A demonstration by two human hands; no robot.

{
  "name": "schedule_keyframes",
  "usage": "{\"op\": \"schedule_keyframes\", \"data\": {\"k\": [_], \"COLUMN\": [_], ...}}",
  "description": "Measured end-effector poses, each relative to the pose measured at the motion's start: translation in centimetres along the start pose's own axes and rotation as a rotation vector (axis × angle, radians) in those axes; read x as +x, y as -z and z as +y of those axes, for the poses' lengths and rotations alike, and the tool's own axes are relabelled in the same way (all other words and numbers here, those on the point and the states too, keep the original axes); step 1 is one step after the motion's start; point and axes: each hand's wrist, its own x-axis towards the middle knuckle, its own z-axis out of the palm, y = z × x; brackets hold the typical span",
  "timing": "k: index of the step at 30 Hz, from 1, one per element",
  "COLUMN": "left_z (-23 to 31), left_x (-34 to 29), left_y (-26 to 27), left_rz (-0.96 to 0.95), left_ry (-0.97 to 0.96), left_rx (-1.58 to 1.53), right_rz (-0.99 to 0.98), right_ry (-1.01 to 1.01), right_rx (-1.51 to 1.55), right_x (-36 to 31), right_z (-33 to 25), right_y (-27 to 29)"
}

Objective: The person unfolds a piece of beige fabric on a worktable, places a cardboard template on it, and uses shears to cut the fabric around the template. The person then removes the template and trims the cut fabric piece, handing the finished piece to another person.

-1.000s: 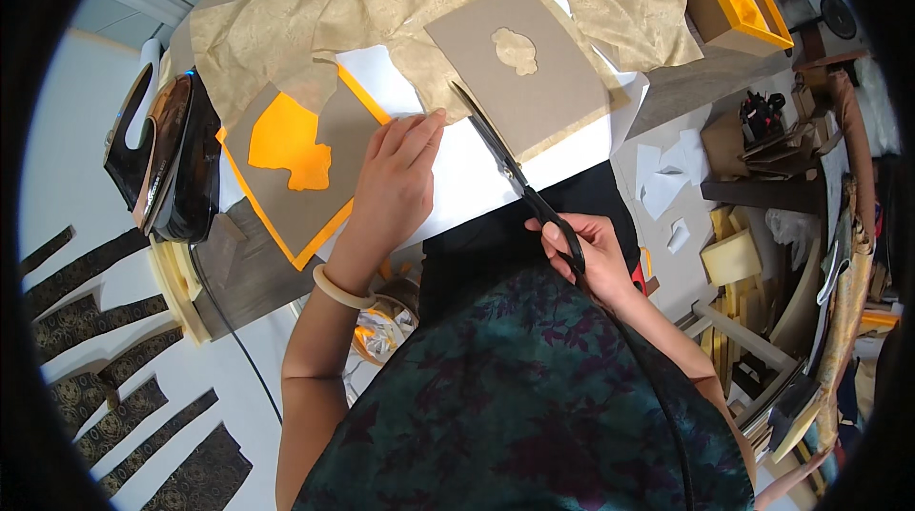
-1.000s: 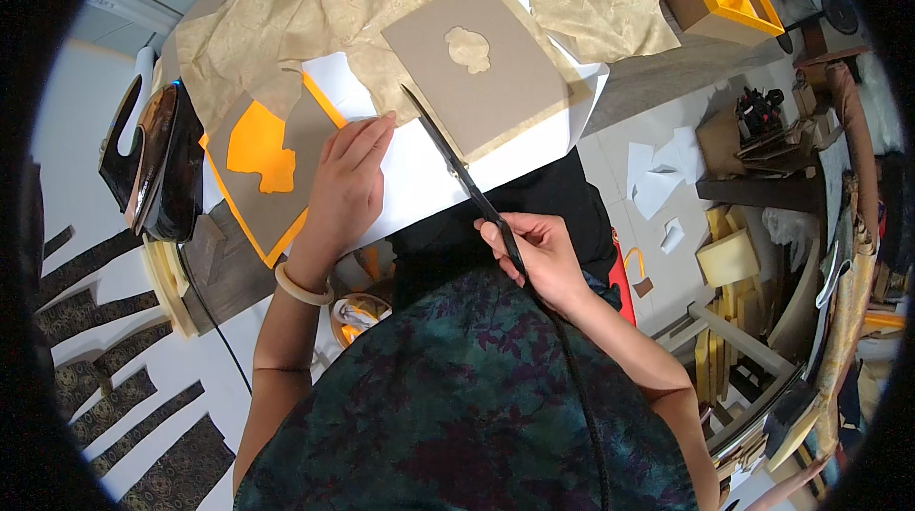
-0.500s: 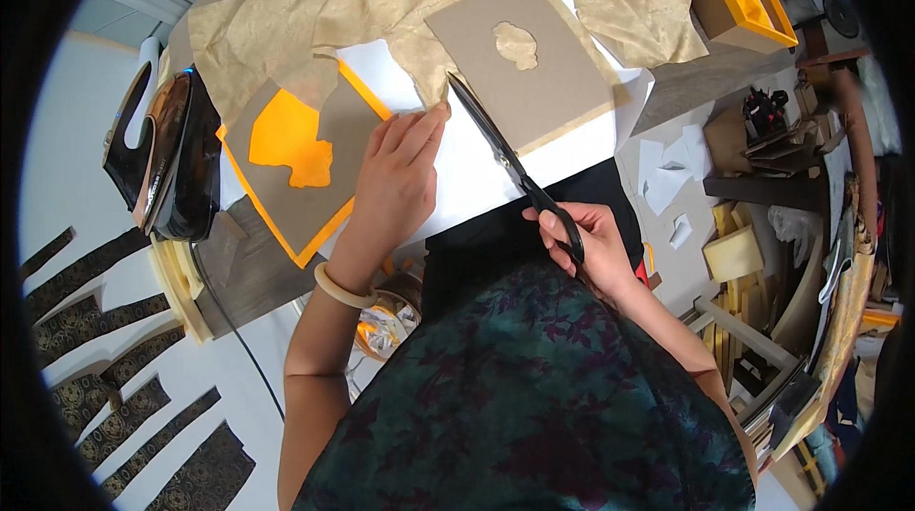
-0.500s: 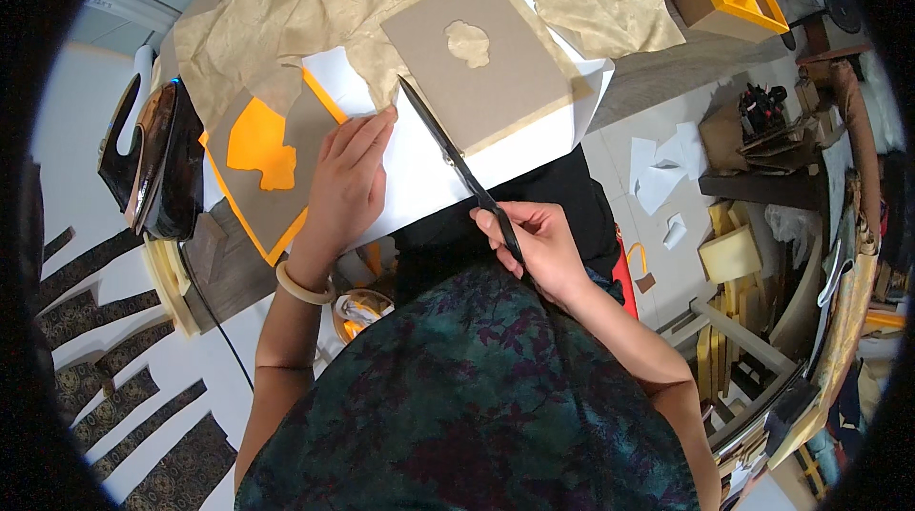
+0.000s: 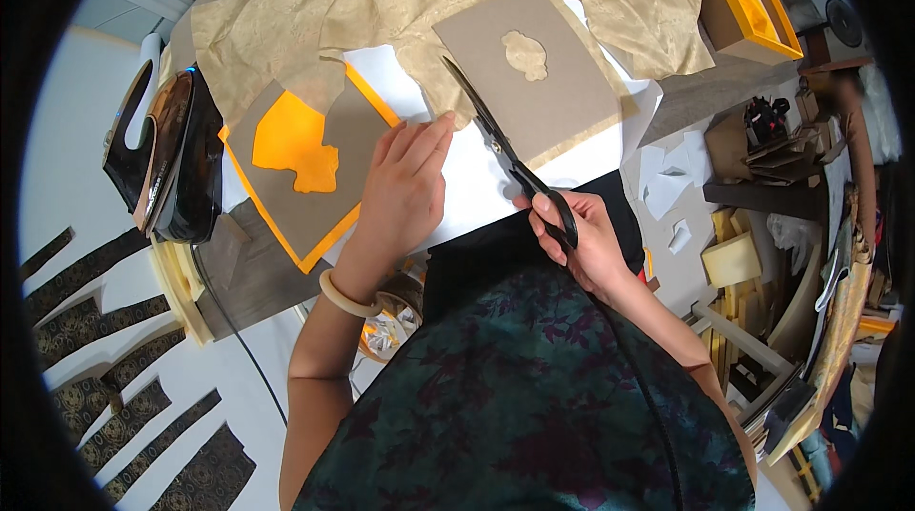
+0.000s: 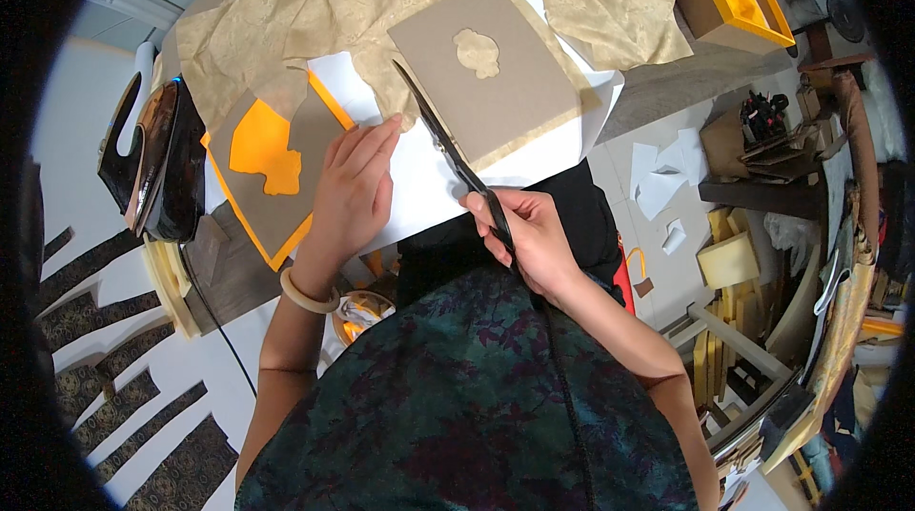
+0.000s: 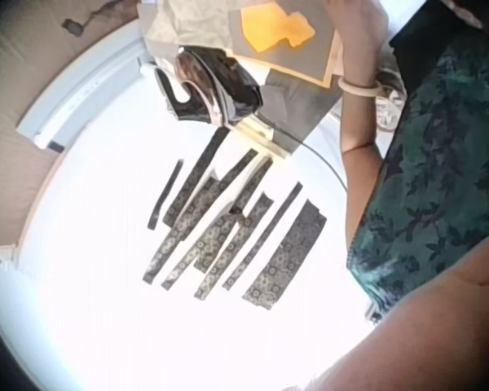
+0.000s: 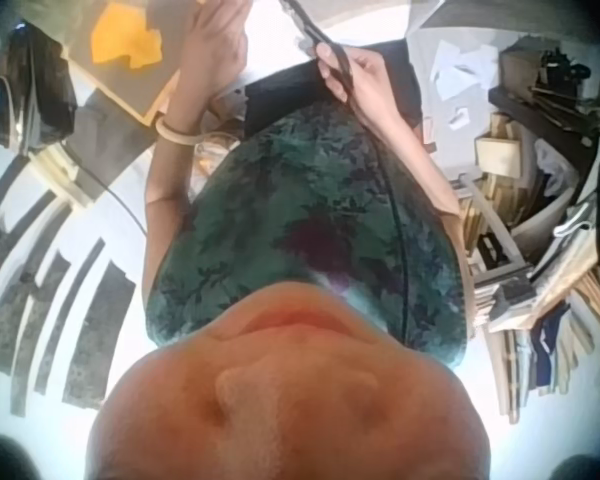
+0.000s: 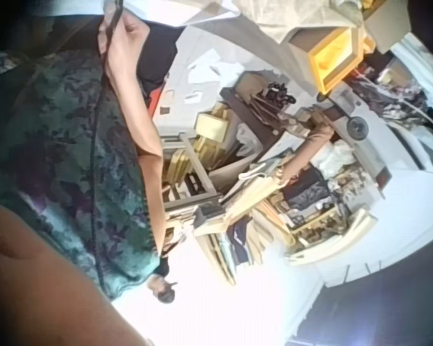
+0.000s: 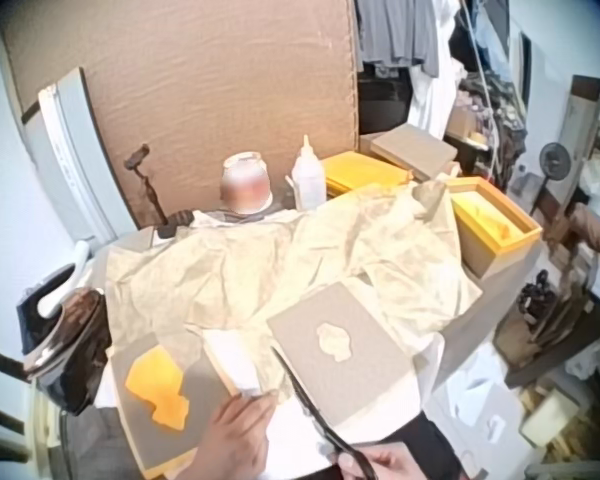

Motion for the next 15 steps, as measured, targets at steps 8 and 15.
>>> {"op": "schedule_keyframes", "data": {"k": [8, 15], "left_z": [0.08, 0.34], "left_x": [-0.14, -0.33], "left_y": [-0.03, 0.10], "left_rz": [-0.003, 0.023], "left_ry": [0.009, 0.015], "left_rx": [-0.019, -0.058], "right_rz": [0.004, 0.002], "right_ry": [-0.030, -0.019], "right_rx": [0.029, -0.022], "right_x": [0.36, 0.09], "right_z": [-0.40, -0.75], "right_y": [-0.18, -0.19]}}
